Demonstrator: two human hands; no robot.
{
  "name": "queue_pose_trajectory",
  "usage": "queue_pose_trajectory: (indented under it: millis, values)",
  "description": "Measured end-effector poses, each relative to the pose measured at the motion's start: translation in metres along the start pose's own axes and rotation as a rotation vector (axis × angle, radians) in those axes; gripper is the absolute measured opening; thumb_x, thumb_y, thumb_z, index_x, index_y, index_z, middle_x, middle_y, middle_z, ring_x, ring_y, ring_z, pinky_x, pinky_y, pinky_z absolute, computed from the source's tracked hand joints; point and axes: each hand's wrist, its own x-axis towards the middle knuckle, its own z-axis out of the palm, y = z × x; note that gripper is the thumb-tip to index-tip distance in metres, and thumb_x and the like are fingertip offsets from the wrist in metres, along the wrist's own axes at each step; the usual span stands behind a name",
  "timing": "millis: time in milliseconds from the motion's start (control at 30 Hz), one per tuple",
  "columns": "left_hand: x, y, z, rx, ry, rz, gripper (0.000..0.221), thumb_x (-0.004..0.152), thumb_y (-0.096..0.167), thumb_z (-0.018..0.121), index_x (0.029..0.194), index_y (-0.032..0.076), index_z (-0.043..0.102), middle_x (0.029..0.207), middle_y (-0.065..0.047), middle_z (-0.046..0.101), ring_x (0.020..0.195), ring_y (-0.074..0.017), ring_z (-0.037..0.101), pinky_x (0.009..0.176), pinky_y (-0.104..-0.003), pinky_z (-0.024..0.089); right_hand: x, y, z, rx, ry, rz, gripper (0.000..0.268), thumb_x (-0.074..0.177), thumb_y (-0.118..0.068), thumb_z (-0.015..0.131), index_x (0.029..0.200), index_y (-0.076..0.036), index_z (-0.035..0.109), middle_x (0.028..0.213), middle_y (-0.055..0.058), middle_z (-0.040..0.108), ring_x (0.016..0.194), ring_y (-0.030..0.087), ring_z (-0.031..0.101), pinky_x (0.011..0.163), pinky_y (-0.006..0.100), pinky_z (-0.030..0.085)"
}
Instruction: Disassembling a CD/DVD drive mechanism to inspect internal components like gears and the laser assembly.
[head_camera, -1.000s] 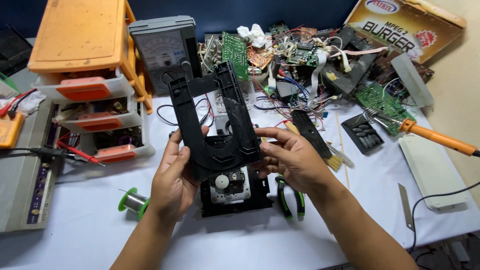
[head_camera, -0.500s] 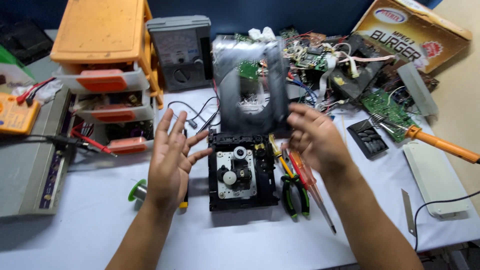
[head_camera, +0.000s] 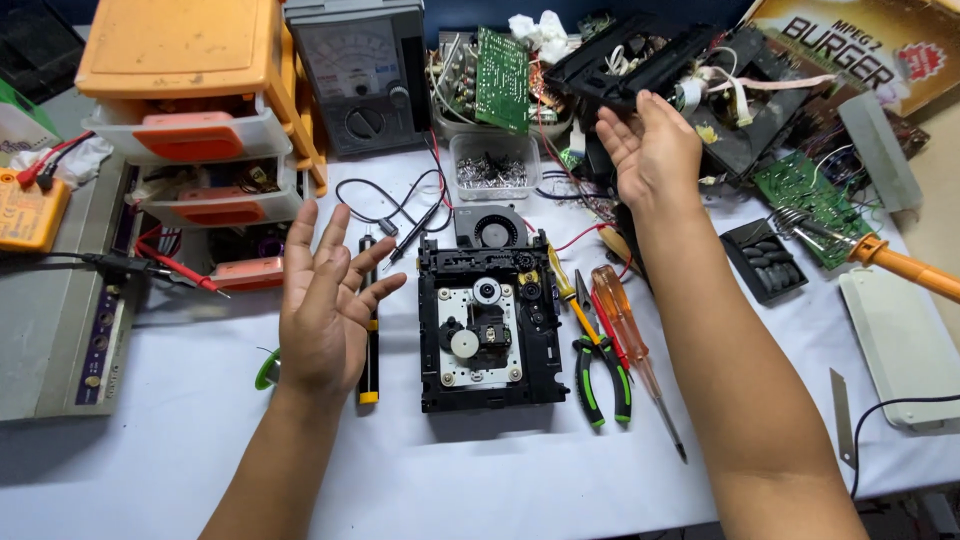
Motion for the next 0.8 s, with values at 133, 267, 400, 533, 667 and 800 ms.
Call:
queue_pose_trajectory:
  millis: [133,267,400,533,667,800]
  values:
    - [0.001,-0.001,-0.005,0.016,0.009,0.023,0.058,0.087,0.018,0.041,0.137,0.017,0.013,0.146,-0.017,0.016,0.107,-0.0262,0.052,0.076,-0.033,0.049,-0.016,-0.004,-0.014,-0.058,-0.076,0.022,0.057,0.073,-0.010,0.063,0.123,0.008,0.040,0.089,0.031,0.060,0.096,0.042,0.065,0.077,0.038,0.060]
    - [0.002,0.002,-0.009,0.178,-0.053,0.108,0.058,0.087,0.017,0.042,0.137,0.017,0.012,0.148,-0.017,0.014,0.110,-0.0257,0.051,0.079,-0.033,0.049,-0.060,-0.022,-0.033,-0.523,-0.307,-0.172,0.036,0.084,-0.019,0.055,0.116,-0.005,0.046,0.096,0.006,0.056,0.084,0.019,0.061,0.063,0.026,0.057]
    - [-0.007,0.029,0.006,0.929,-0.199,0.167,0.058,0.083,0.018,0.051,0.134,0.011,0.025,0.141,-0.007,0.031,0.118,-0.0221,0.047,0.092,-0.032,0.042,-0.097,-0.040,-0.055,-1.413,-0.491,-0.385,0.053,0.079,-0.056,0.046,0.090,-0.009,0.067,0.079,0.003,0.064,0.070,0.012,0.053,0.057,0.027,0.039]
    - [-0.004,0.040,0.010,1.181,-0.426,0.171,0.051,0.083,0.026,0.051,0.129,0.009,0.037,0.141,-0.017,0.028,0.131,-0.0280,0.027,0.102,-0.039,0.021,-0.102,-0.028,-0.078,-1.459,-0.505,-0.463,0.037,0.091,-0.038,0.052,0.069,-0.010,0.065,0.063,-0.003,0.061,0.059,0.005,0.050,0.056,0.023,0.037]
    - [0.000,0.037,0.006,1.353,-0.486,0.217,0.048,0.083,0.025,0.051,0.128,0.012,0.040,0.141,-0.013,0.030,0.125,-0.0304,0.032,0.096,-0.045,0.024,-0.104,-0.017,-0.082,-1.427,-0.603,-0.617,0.014,0.088,-0.017,0.053,0.091,-0.003,0.052,0.085,0.009,0.053,0.072,0.017,0.053,0.066,0.031,0.040]
    - [0.005,0.027,-0.007,1.519,-0.393,0.467,0.045,0.083,0.024,0.055,0.124,0.011,0.045,0.135,-0.014,0.040,0.114,-0.0304,0.044,0.092,-0.045,0.029,-0.100,-0.011,-0.094,-1.557,-0.678,-0.916,0.040,0.081,-0.021,0.061,0.115,-0.001,0.053,0.110,0.012,0.059,0.100,0.027,0.054,0.082,0.040,0.038]
